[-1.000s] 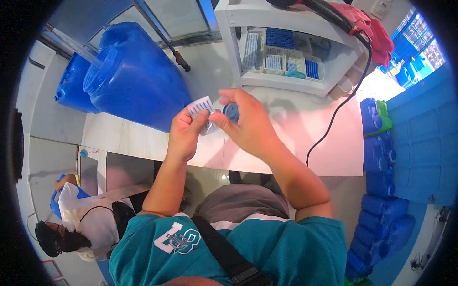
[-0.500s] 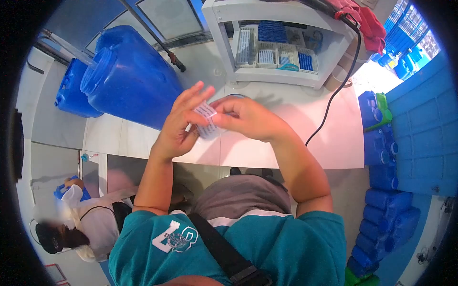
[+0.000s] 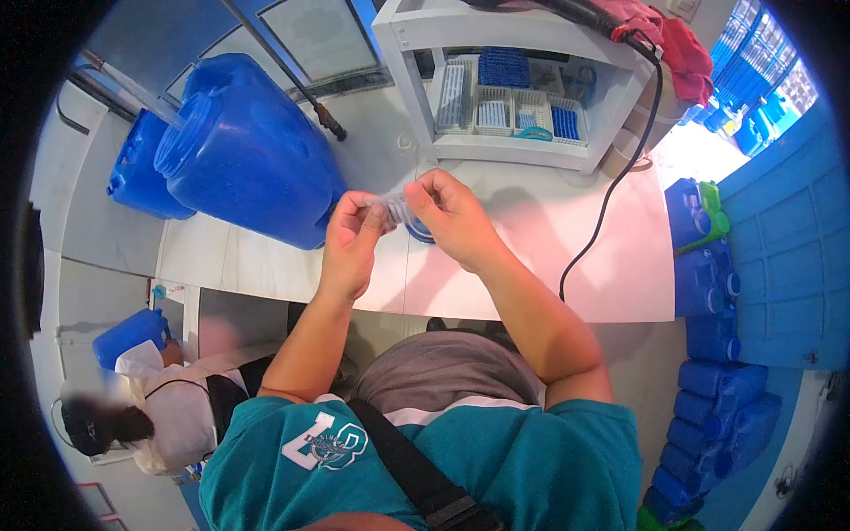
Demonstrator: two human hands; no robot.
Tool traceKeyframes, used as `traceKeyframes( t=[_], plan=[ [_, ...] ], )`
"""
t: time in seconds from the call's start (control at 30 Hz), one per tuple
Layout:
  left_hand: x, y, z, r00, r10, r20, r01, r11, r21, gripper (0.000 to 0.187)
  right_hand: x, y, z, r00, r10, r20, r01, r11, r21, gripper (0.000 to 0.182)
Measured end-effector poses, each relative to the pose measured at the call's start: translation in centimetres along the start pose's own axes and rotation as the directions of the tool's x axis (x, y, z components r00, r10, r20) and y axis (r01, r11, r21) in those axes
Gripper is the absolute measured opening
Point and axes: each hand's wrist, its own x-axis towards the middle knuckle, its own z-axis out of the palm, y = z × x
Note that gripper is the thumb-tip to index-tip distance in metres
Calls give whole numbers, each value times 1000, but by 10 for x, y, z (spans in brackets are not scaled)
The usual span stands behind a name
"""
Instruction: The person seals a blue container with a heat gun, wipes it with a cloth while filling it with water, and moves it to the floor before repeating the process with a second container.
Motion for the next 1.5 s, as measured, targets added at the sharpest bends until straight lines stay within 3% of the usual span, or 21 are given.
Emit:
traceKeyframes(
  t=[0.07,0.13,0.33,0.47,0.53,0.63,0.7,0.77,0.87,0.93,0.97,1.03,1.07,1.13,1.17,1.2,1.23,1.27,1.33,1.4,1.5],
  plan=[
    [-1,-1,2,999,13,-29,-11,999,50,16,-3,-8,4,998,-50,-34,51,999,1,19],
    [-3,2,8,998,26,-57,-20,995,97,16,-4,-12,5,986,-163,-46,136,923,-361,23],
    [2,12,18,957,-234,-171,210,967,-146,11,9,-20,-1,982,-34,-186,-43,918,-393,28],
    [2,6,20,907,-346,-240,231,886,-402,12,13,-5,-2,990,-115,-81,89,957,-275,27],
    [-1,6,24,899,-372,-231,223,843,-490,11,14,-9,-3,982,-170,-80,123,906,-405,19],
    [-2,7,26,894,-350,-281,214,883,-418,11,20,-4,-16,983,-182,-10,170,935,-311,20],
    [3,-8,18,930,-8,-368,-7,999,-41,16,18,-6,-18,993,-93,76,104,983,-149,20],
    [1,-20,5,951,112,-288,-106,994,34,16,16,-5,-17,986,-18,164,17,1000,7,21],
    [-5,-15,8,959,-21,-281,40,997,63,8,19,7,-17,987,63,146,-59,998,-33,24],
    [-9,-10,4,870,-432,-238,340,875,-345,16,17,7,-14,965,172,197,-141,977,-162,31],
    [-9,-14,0,872,-430,-235,339,875,-346,16,16,5,-14,966,171,195,-139,976,-166,31],
    [-11,-30,-11,830,-410,-378,262,885,-384,23,12,-9,-8,992,-57,113,116,770,-627,45],
    [-15,-37,-16,830,-314,-460,166,928,-334,21,20,-26,-18,932,-313,183,342,592,-729,53],
    [-18,-57,-40,701,-258,-665,116,961,-251,15,35,-99,-39,737,-641,212,469,260,-844,45],
    [-19,-62,-50,611,-244,-753,121,969,-216,14,46,-144,-48,735,-667,124,303,158,-940,45],
    [-21,-68,-60,588,-245,-771,121,969,-216,14,66,-177,-75,564,-784,258,265,-123,-956,42],
    [-22,-75,-70,526,-223,-821,80,974,-213,15,65,-219,-74,721,-680,130,-11,-200,-980,48],
    [-22,-81,-78,464,-201,-863,40,978,-206,16,53,-251,-56,774,-622,-121,-193,-50,-980,61],
    [-13,-101,-96,422,-225,-878,-8,968,-252,17,86,-280,-94,930,-330,-163,-252,-248,-935,66],
    [-4,-111,-105,395,-247,-885,-60,954,-293,18,101,-290,-91,947,-209,-246,-288,-204,-936,68],
    [7,-115,-104,528,-280,-802,-103,916,-388,19,105,-290,-90,934,-89,-345,-354,-115,-928,71]
  ],
)
